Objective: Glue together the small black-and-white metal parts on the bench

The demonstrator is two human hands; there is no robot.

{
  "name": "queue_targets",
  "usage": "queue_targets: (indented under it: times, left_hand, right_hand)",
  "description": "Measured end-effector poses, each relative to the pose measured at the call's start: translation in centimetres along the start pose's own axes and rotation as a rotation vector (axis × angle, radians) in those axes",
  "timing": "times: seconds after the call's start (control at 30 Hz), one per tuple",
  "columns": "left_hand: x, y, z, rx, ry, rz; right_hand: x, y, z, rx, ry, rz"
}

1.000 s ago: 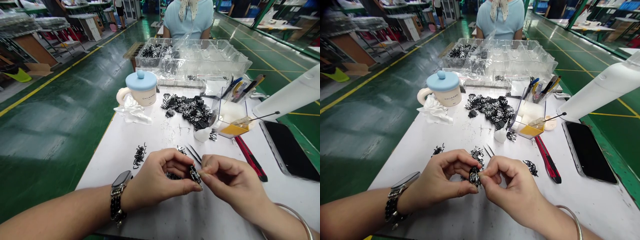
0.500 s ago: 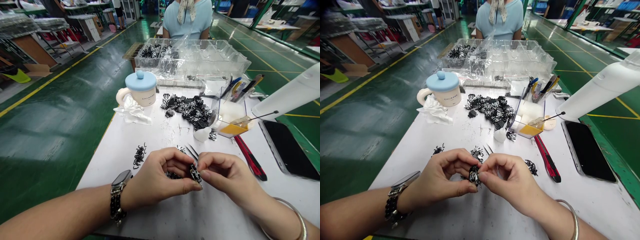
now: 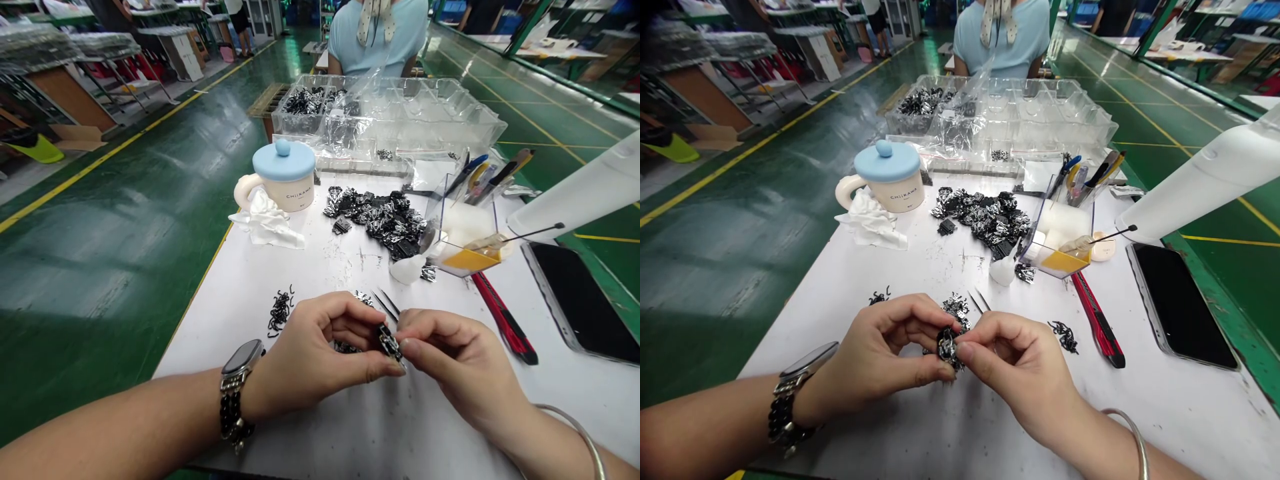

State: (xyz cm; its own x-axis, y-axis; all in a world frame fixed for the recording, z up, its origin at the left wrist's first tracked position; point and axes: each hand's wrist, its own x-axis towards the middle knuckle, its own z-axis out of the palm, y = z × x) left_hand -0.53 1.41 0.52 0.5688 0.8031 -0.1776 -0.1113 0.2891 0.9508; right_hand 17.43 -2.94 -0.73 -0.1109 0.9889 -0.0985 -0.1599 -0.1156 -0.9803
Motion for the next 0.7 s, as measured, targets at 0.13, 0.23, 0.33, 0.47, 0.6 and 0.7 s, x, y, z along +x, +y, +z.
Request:
queue_targets:
  times: [0.13, 0.23, 0.33, 0.47, 0.6, 0.7]
  left_hand:
    - [-0.1, 0.0, -0.1, 0.013, 0.014, 0.016]
    - [-0.1, -0.1, -0.1, 0.011, 0.021, 0.021]
    - [-0.1, -0.1, -0.1, -0.037, 0.02, 0.009]
    - [0.2, -0.1, 0.0, -0.124, -0.009, -0.055]
    - [0.4, -0.1, 0.0, -0.21, -0.041, -0.141]
    - [0.4, -0.2, 0.0, -0.219, -0.057, -0.145]
  right_hand:
    - [-0.2, -0.1, 0.2, -0.155, -0.007, -0.164]
    - [-0.2, -0.2, 0.1, -0.35, -0.046, -0.361]
    - [-0.2, -0.6, 0.1, -0.543, -0.072, -0.571]
    - [-0.1, -1.1, 0.1, -0.678, -0.072, -0.691]
    - [-0.1, -1.2, 0.1, -0.698, -0.075, -0.706]
    - [-0.2, -1.0, -0.1, -0.656, -0.078, -0.656]
